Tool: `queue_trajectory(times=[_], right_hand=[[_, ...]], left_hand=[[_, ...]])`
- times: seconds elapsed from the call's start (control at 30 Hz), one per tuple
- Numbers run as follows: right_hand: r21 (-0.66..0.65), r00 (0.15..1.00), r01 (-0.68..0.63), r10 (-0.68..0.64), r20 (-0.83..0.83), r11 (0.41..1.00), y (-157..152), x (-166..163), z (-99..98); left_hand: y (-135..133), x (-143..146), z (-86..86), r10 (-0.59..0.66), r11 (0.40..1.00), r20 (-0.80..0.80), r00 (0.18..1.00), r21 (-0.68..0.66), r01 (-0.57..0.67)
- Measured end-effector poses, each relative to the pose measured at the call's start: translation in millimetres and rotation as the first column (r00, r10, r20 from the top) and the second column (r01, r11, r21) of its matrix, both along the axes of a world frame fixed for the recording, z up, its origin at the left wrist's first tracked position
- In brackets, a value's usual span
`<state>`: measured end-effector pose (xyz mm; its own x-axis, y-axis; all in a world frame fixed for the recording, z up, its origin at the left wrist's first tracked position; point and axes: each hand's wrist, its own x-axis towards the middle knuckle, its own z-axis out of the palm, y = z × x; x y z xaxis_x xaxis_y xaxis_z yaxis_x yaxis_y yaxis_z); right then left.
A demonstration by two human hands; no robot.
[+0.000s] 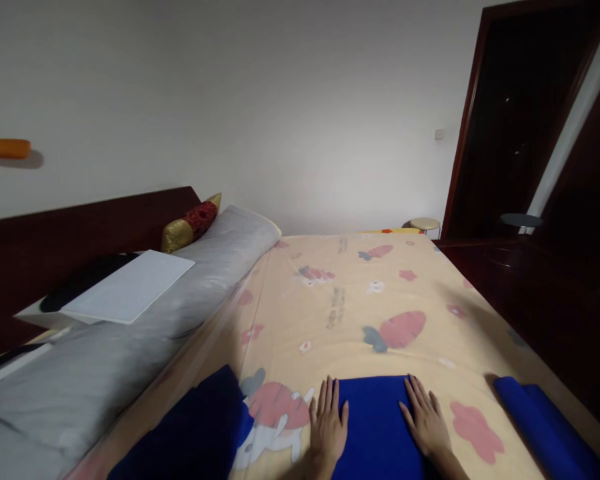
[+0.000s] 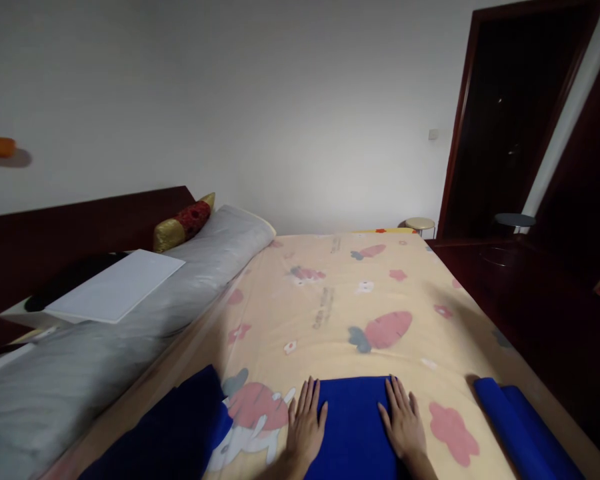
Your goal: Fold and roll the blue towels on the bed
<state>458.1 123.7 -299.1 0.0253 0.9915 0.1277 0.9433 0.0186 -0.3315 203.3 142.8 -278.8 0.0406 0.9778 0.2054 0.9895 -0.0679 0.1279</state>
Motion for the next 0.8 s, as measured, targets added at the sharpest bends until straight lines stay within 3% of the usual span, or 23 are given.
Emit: queue_trajectory(times=[0.17, 0.37, 0.43, 0.5, 0.57, 0.67, 0.73, 0.8], right_hand=[[-0.018, 0.999, 0.02, -0.019, 0.039, 1.0, -5.4, 17.9, -7.9], [-0.043, 0.999, 0.031, -0.029, 0.037, 0.999, 6.1, 14.8, -8.9], [-0.024, 0.996, 0.075, -0.074, 0.043, 0.997, 7.2, 8.1, -6.0], [0.024, 0.994, 0.107, -0.107, 0.026, 0.994, 1.3, -7.2, -4.3], [0.085, 0.999, 0.039, -0.038, -0.014, 0.996, -12.3, -28.7, -7.8], [0.144, 0.982, -0.18, 0.187, -0.032, 0.973, -42.7, -55.2, -25.2], [0.179, 0.973, -0.228, 0.232, -0.002, 0.957, -65.4, -58.7, -40.3], [0.234, 0.983, -0.185, 0.181, 0.039, 0.954, -88.4, -49.8, -53.2]], left_hand=[[-0.9, -3.8, -1.7, 0.048, 0.998, -0.028, 0.998, -0.045, -0.049], [11.3, -5.3, 15.6, 0.029, 0.957, -0.043, 0.999, -0.286, -0.04], [9.4, -3.1, 20.7, 0.012, 0.96, -0.058, 0.998, -0.277, -0.028], [-1.3, 6.4, 17.7, -0.019, 0.986, -0.05, 0.999, -0.166, 0.011], [-19.8, 22.5, 3.9, -0.108, 0.994, -0.02, 0.994, -0.033, 0.107], [-54.4, 46.0, -31.3, -0.295, 0.953, 0.002, 0.955, 0.069, 0.294], [-77.8, 51.4, -54.0, -0.316, 0.942, 0.015, 0.949, 0.128, 0.311], [-100.5, 45.1, -68.0, -0.256, 0.95, 0.016, 0.966, 0.19, 0.249]])
